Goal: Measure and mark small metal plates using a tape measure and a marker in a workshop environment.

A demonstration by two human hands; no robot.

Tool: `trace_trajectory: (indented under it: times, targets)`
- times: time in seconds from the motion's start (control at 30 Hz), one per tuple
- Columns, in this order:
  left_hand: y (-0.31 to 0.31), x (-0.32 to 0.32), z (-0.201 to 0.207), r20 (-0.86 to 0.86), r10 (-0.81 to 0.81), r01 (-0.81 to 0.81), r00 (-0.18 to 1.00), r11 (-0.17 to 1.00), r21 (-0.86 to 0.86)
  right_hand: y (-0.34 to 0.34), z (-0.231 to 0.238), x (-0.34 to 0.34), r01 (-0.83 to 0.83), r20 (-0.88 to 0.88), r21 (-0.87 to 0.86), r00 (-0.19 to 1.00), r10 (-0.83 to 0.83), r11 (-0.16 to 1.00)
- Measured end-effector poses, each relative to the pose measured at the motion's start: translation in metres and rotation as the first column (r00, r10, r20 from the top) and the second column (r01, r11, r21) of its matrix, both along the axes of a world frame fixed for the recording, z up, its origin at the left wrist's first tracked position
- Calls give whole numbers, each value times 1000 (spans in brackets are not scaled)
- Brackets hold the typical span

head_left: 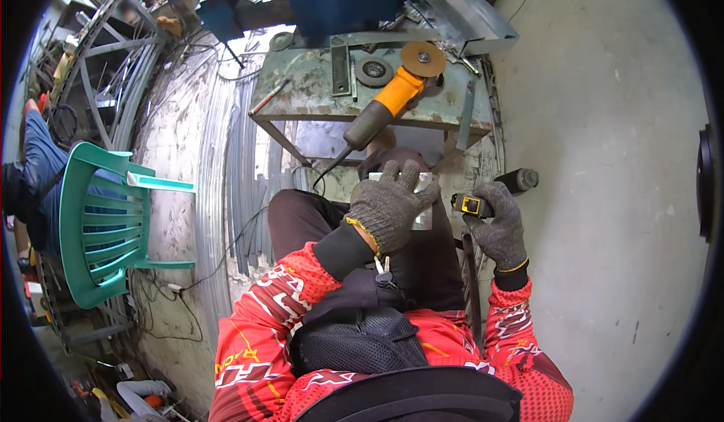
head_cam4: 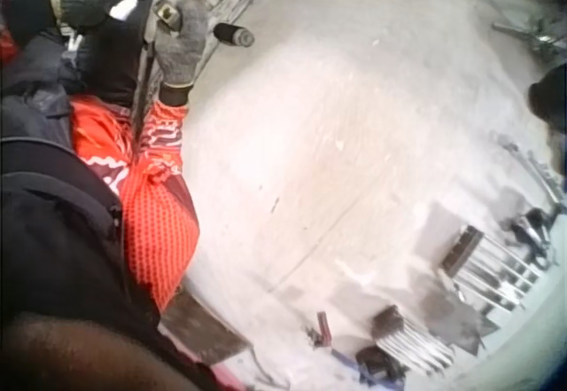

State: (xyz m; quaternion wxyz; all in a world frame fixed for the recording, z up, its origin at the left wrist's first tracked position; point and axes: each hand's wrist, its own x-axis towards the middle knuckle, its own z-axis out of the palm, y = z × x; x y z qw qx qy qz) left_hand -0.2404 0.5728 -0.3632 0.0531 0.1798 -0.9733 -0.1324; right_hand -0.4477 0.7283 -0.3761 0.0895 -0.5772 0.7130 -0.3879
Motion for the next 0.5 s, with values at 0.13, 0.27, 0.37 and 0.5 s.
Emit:
trace_trajectory:
  times: [0.13,0.27,0.37,0.5]
  targets:
    - [2,0,3,26,-35,34,999,998,57,0,-4,-2,28,61,5,998,-28,1000]
    - [10,-1,2,32,-35,35,999,999,5,-1,-6,-2,22,70,-25,997,-21,999]
    - [5,-3,-3,-56,-5,7,998,999,31,-3,-6,-3,21,17,7,1000,-21,1000]
    - [-5,-7,-1,-110,27,-22,994,999,41,-5,-5,1,55,61,43,996,-57,998]
